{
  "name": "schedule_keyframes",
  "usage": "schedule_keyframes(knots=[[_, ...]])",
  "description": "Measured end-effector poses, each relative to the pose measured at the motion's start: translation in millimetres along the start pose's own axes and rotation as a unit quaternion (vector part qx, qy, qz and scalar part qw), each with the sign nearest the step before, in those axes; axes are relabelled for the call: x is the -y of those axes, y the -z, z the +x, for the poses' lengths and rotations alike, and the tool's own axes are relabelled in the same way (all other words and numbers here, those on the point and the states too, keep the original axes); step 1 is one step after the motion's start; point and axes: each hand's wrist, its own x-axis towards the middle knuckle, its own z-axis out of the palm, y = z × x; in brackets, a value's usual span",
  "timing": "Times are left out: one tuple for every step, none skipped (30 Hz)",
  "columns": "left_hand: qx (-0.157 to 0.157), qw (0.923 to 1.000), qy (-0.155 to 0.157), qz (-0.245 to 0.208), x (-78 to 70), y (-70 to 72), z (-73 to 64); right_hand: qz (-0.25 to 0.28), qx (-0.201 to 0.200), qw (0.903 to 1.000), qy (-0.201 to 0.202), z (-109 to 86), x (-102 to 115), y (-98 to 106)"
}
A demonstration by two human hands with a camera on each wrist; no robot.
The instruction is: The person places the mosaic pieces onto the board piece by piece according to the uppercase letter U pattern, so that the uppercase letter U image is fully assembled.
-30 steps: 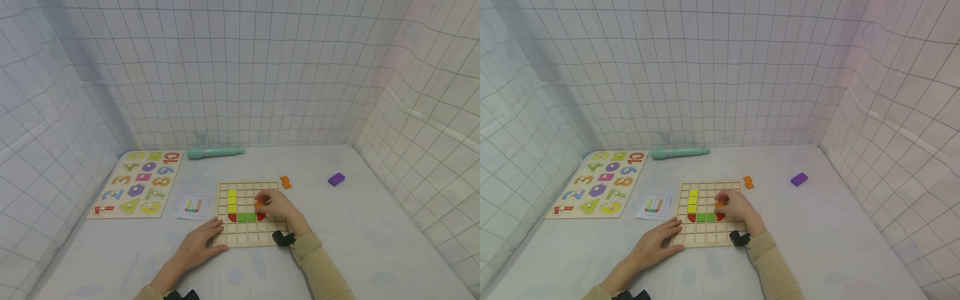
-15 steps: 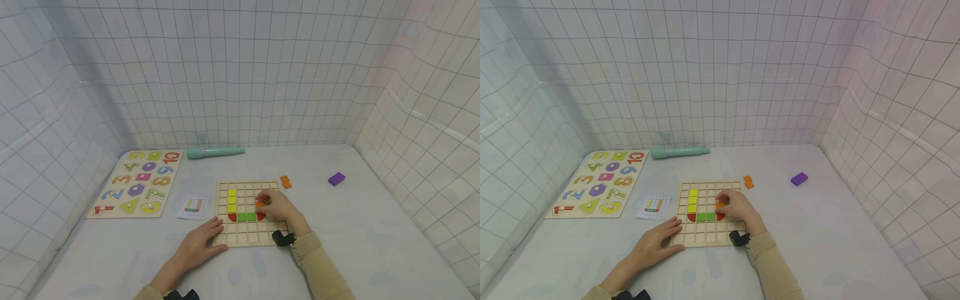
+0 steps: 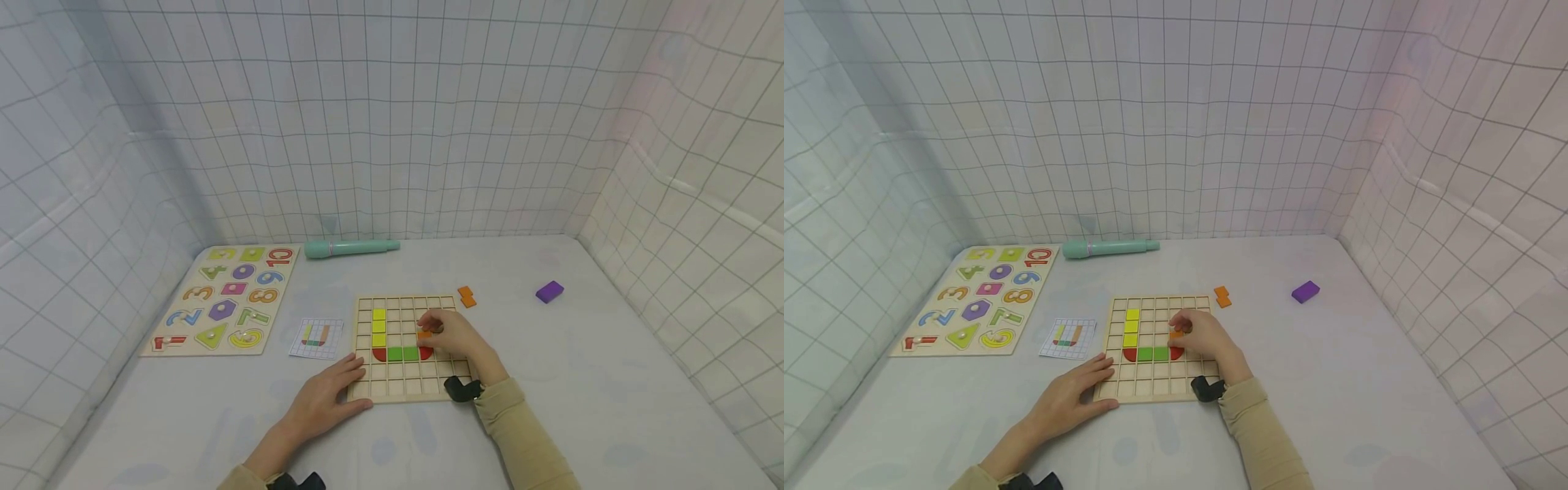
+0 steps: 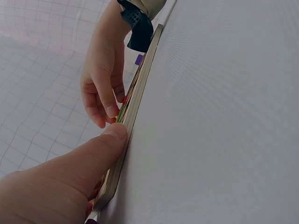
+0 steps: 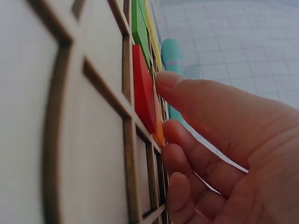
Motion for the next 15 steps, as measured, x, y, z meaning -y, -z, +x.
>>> schedule_keyframes(knots=[[-0.001, 1.0000, 0.000, -0.001, 0.1, 0.0, 0.1, 0.004, 0.003, 1.0000, -0.003, -0.3, 1, 1], [-0.002, 1.0000, 0.000, 0.000, 0.1, -0.1, 0.2, 0.008, 0.005, 0.9999, -0.005, -0.8, 1, 2], [-0.002, 1.0000, -0.001, 0.000, 0.2, 0.0, 0.3, 0.012, 0.007, 0.9999, -0.006, -1.4, 2, 4], [-0.003, 1.0000, -0.001, 0.001, 0.2, 0.0, 0.4, 0.017, 0.008, 0.9998, -0.007, -2.1, 2, 6], [-0.003, 1.0000, -0.002, 0.001, 0.3, 0.1, 0.5, 0.022, 0.006, 0.9997, -0.007, -3.0, 3, 8], [-0.004, 1.0000, -0.003, 0.001, 0.5, 0.2, 0.5, 0.027, 0.005, 0.9996, -0.004, -4.0, 3, 11], [-0.004, 1.0000, -0.004, 0.001, 0.2, 0.5, 0.7, 0.030, 0.004, 0.9995, -0.002, -4.5, 3, 14], [-0.003, 1.0000, -0.004, 0.001, 0.2, 0.7, 0.8, 0.033, 0.001, 0.9994, 0.000, -5.0, 2, 17], [-0.002, 1.0000, -0.004, 0.000, 0.1, 0.9, 0.8, 0.036, -0.001, 0.9993, 0.001, -5.4, 2, 20], [0.000, 1.0000, -0.004, -0.001, 0.1, 1.0, 0.8, 0.039, -0.006, 0.9992, 0.003, -6.0, 2, 24], [0.001, 1.0000, -0.003, -0.002, 0.0, 1.0, 0.8, 0.039, -0.011, 0.9992, 0.006, -6.4, 1, 27], [0.002, 1.0000, -0.003, -0.003, 0.0, 1.0, 0.7, 0.039, -0.017, 0.9990, 0.010, -6.6, 0, 30], [0.003, 1.0000, -0.002, -0.003, -0.1, 1.1, 0.6, 0.039, -0.026, 0.9989, 0.010, -6.3, -1, 33], [0.004, 1.0000, -0.001, -0.004, 0.3, 0.8, 0.4, 0.040, -0.037, 0.9984, 0.013, -6.4, -2, 36], [0.004, 1.0000, -0.001, -0.004, 0.5, 0.6, 0.2, 0.041, -0.051, 0.9977, 0.017, -6.2, -3, 38]])
